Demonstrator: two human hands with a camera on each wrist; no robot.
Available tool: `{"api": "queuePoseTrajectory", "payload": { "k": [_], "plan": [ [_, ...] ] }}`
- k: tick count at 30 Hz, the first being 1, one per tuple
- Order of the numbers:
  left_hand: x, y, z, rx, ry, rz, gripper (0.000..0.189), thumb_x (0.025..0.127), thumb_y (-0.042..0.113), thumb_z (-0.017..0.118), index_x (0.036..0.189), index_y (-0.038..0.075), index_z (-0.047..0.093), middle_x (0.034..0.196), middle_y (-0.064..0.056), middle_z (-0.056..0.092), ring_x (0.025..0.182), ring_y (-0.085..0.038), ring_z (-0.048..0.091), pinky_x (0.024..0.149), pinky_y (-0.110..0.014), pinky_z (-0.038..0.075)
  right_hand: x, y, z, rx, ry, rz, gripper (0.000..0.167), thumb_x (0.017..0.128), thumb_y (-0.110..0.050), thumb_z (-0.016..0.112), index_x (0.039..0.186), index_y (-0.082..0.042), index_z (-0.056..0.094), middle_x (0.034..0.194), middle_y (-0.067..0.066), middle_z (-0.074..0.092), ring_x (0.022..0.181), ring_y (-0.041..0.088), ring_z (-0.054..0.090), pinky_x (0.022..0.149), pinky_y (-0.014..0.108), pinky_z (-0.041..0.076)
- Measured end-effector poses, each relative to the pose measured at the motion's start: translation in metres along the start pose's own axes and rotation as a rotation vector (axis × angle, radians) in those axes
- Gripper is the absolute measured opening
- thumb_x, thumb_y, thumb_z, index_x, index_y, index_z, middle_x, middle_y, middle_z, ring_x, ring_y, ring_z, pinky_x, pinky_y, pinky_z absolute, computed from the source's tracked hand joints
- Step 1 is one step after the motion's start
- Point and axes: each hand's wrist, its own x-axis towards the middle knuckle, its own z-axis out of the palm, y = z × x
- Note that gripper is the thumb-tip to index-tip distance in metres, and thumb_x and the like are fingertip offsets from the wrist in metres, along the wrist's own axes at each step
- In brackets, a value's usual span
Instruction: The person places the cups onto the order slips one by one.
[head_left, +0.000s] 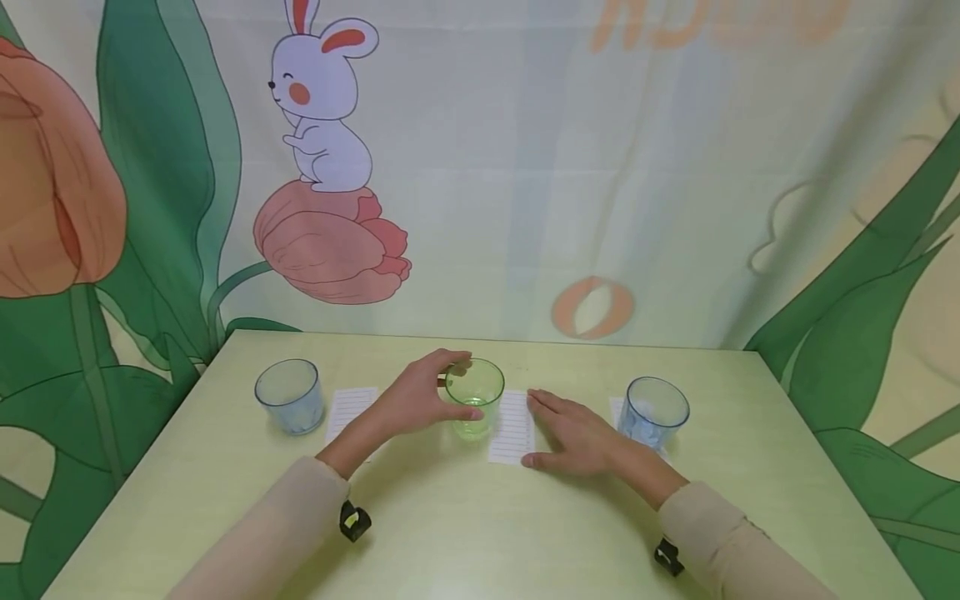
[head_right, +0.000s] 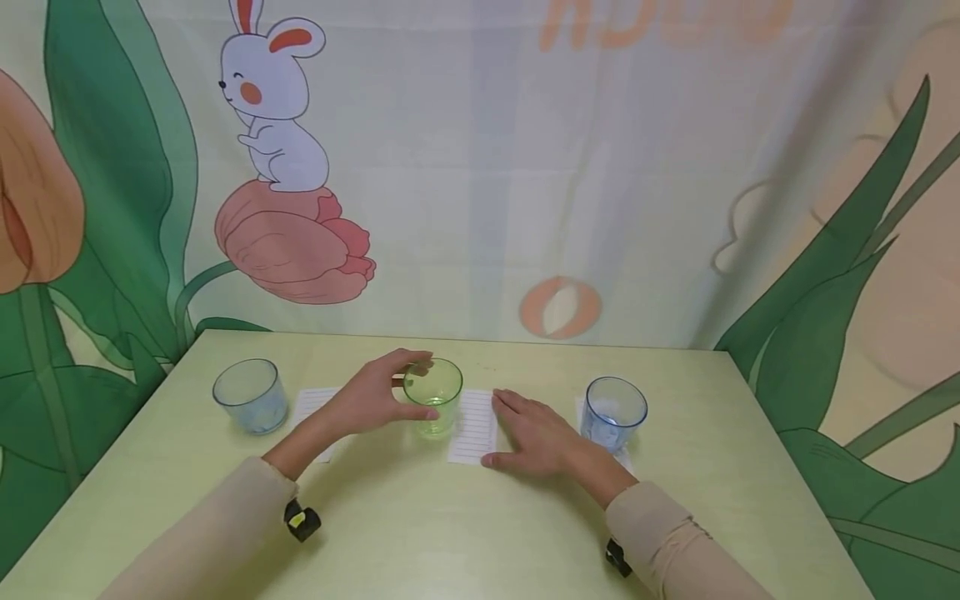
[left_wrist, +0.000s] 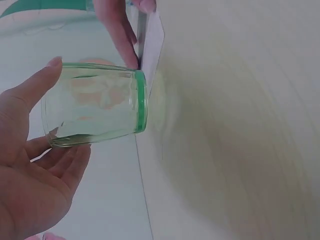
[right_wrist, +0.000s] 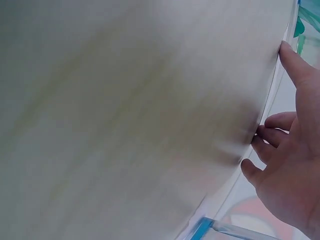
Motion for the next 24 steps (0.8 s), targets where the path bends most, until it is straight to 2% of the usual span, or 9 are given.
{"api": "queuePoseTrajectory", "payload": {
  "k": [6, 10, 16, 24],
  "plan": [
    [0.016, 0.009, 0.025, -0.038, -0.019, 0.011, 0.091, 0.081, 0.032, 0.095, 0.155, 0.006, 0.050, 0.148, -0.009, 0.059, 0.133, -0.026, 0.059, 0.112, -0.040, 0.050, 0.000, 0.004, 0.004, 0.019, -0.001, -0.013, 0.101, 0.098, -0.064, 0.066, 0.164, 0.003, 0.030, 0.171, 0.022, 0.027, 0.156, 0.040, 0.030, 0.126, 0.055, 0.030],
    [0.024, 0.010, 0.039, -0.024, -0.025, 0.019, 0.092, 0.081, 0.036, 0.095, 0.156, 0.005, 0.050, 0.146, -0.009, 0.060, 0.132, -0.025, 0.059, 0.110, -0.039, 0.052, 0.000, 0.005, 0.006, 0.011, 0.024, -0.047, 0.100, 0.097, -0.065, 0.067, 0.165, 0.000, 0.031, 0.171, 0.020, 0.029, 0.155, 0.038, 0.033, 0.125, 0.052, 0.032],
    [0.028, 0.011, 0.046, -0.018, -0.029, 0.005, 0.093, 0.081, 0.037, 0.095, 0.156, 0.006, 0.049, 0.147, -0.010, 0.060, 0.132, -0.026, 0.060, 0.110, -0.039, 0.052, 0.002, 0.003, 0.006, 0.017, 0.034, -0.077, 0.101, 0.097, -0.063, 0.069, 0.167, -0.004, 0.028, 0.172, 0.018, 0.027, 0.155, 0.036, 0.033, 0.125, 0.051, 0.032],
    [0.030, 0.014, 0.051, -0.016, -0.040, -0.008, 0.094, 0.081, 0.039, 0.094, 0.156, 0.007, 0.048, 0.148, -0.010, 0.059, 0.132, -0.028, 0.060, 0.108, -0.042, 0.053, -0.001, 0.006, 0.001, 0.007, 0.010, -0.040, 0.102, 0.096, -0.063, 0.069, 0.169, -0.007, 0.025, 0.174, 0.016, 0.024, 0.157, 0.035, 0.031, 0.126, 0.050, 0.030]
  ]
}}
